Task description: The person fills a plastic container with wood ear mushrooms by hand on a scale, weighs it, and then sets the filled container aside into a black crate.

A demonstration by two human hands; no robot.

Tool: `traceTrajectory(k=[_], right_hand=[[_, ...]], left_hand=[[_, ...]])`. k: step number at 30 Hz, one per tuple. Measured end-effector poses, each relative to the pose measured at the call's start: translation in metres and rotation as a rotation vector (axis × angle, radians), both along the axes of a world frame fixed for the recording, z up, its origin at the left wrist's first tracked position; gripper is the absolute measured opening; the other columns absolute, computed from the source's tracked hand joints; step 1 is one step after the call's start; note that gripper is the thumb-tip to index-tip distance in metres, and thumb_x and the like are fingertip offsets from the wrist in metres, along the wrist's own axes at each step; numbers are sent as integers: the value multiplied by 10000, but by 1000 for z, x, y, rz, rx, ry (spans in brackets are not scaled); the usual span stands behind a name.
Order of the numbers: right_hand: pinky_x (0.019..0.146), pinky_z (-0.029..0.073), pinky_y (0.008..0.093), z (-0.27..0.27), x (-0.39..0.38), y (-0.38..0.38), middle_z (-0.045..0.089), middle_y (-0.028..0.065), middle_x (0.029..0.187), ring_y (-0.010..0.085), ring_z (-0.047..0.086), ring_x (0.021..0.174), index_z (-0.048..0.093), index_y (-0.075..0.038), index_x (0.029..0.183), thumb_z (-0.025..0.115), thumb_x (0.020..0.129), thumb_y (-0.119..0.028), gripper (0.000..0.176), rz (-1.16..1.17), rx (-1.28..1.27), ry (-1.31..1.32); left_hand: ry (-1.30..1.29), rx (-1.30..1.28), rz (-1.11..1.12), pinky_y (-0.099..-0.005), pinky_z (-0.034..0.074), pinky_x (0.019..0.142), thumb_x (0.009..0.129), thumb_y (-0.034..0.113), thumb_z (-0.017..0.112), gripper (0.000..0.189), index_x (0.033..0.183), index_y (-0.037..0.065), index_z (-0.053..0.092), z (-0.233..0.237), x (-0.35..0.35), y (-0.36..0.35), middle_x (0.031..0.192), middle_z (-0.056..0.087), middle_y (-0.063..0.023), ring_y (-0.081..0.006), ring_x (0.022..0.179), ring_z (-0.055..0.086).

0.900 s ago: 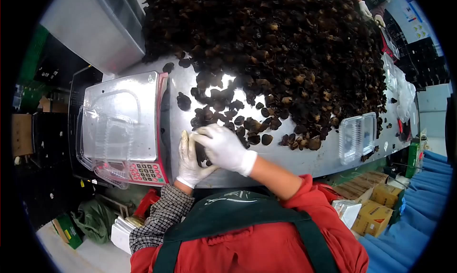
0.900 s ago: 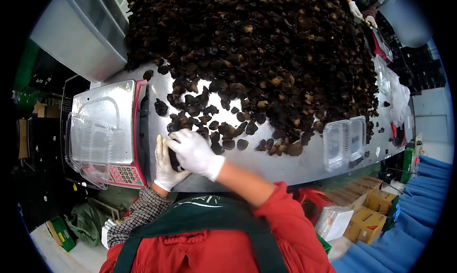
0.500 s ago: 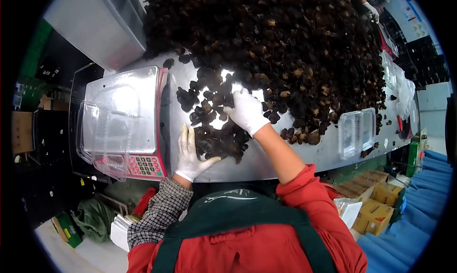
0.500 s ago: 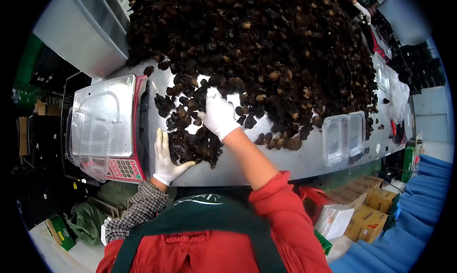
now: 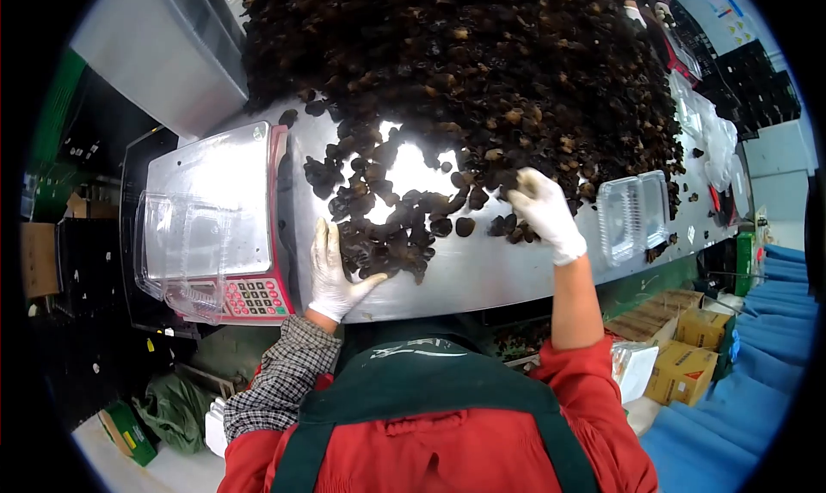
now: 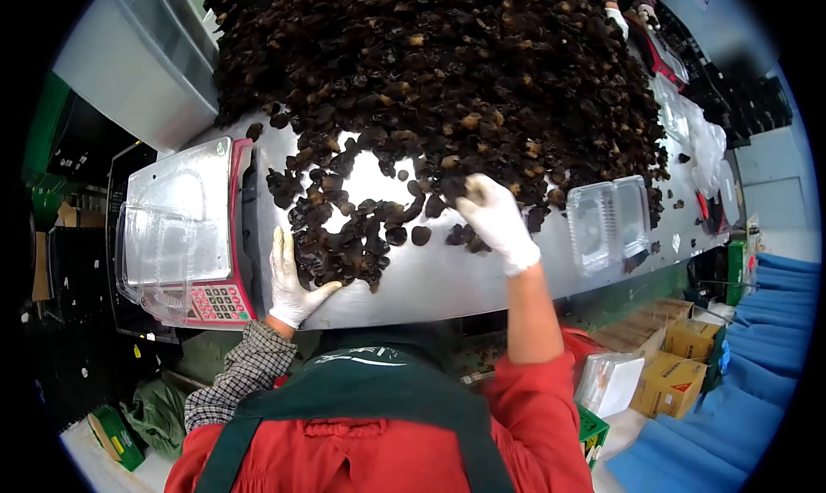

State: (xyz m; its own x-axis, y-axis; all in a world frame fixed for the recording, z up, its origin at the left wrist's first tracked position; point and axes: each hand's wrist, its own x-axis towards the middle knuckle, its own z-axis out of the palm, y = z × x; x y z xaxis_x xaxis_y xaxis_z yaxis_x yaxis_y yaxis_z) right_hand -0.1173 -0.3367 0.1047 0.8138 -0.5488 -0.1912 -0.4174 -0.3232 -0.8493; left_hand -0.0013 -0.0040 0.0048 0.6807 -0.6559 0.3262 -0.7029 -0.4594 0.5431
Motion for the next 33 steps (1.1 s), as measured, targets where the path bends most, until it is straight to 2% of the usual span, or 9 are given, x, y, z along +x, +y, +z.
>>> traceTrajectory(k=[4,8,10,12,17,22,27,32,33], right_hand=[[541,393,222,-2,-80,-15,506,-16,664,53,442,570,570,-28,809,602,787,-64,53,-139,184,17],[630,452,270,17,-172,-24,517,21,649,132,534,641,594,-2,867,657,763,-94,152,-168,2,296],[709,499,305,19,-210,-22,613,92,761,205,624,749,633,-13,948,698,744,-119,239,-236,-192,390],[797,510,344,19,-216,-14,653,136,937,274,641,889,649,-29,997,719,736,-133,290,-221,-709,509],[786,504,379,-16,-66,44,642,107,916,284,619,864,667,-64,950,611,774,-5,194,241,-495,-219],[804,459,402,-69,50,102,576,107,925,273,562,945,630,-82,890,555,782,-73,132,522,-770,-66],[808,445,411,-71,59,92,575,109,936,284,549,966,624,-80,852,603,757,-115,104,557,-802,-37],[754,464,365,-32,14,62,619,98,834,259,593,803,626,-52,874,678,769,-82,121,184,-563,-362],[733,474,379,-3,-9,50,634,122,813,290,605,791,637,-49,859,623,780,-93,91,171,-441,-147]], left_hand=[[8,27,-6,-499,253,1099,567,430,870,1228,1463,-18,160,2,0,-1,1465,195,-328,-457,1349,250],[-18,29,-21,-498,250,1099,572,419,868,1224,1468,-6,150,-1,-1,0,1474,180,-322,-459,1352,247],[-14,27,-18,-498,252,1098,569,422,867,1227,1469,-5,150,1,-1,0,1477,176,-318,-460,1351,247],[5,39,-5,-497,244,1102,565,453,859,1238,1468,-11,151,2,-1,-1,1477,180,-314,-453,1357,239],[-7,50,-14,-504,232,1106,571,454,858,1242,1469,-14,140,0,-1,0,1470,187,-319,-450,1370,219],[20,33,-5,-507,246,1097,561,443,867,1237,1466,-5,153,2,-1,0,1469,198,-315,-450,1352,250],[15,37,13,-500,246,1098,557,437,867,1231,1462,-7,161,-1,-1,1,1471,196,-309,-446,1347,256],[23,30,6,-497,242,1099,556,429,868,1235,1463,-6,151,1,-2,1,1471,192,-308,-439,1349,253],[18,33,5,-497,243,1099,557,430,868,1236,1464,-6,150,1,-2,1,1471,192,-307,-438,1348,254]])
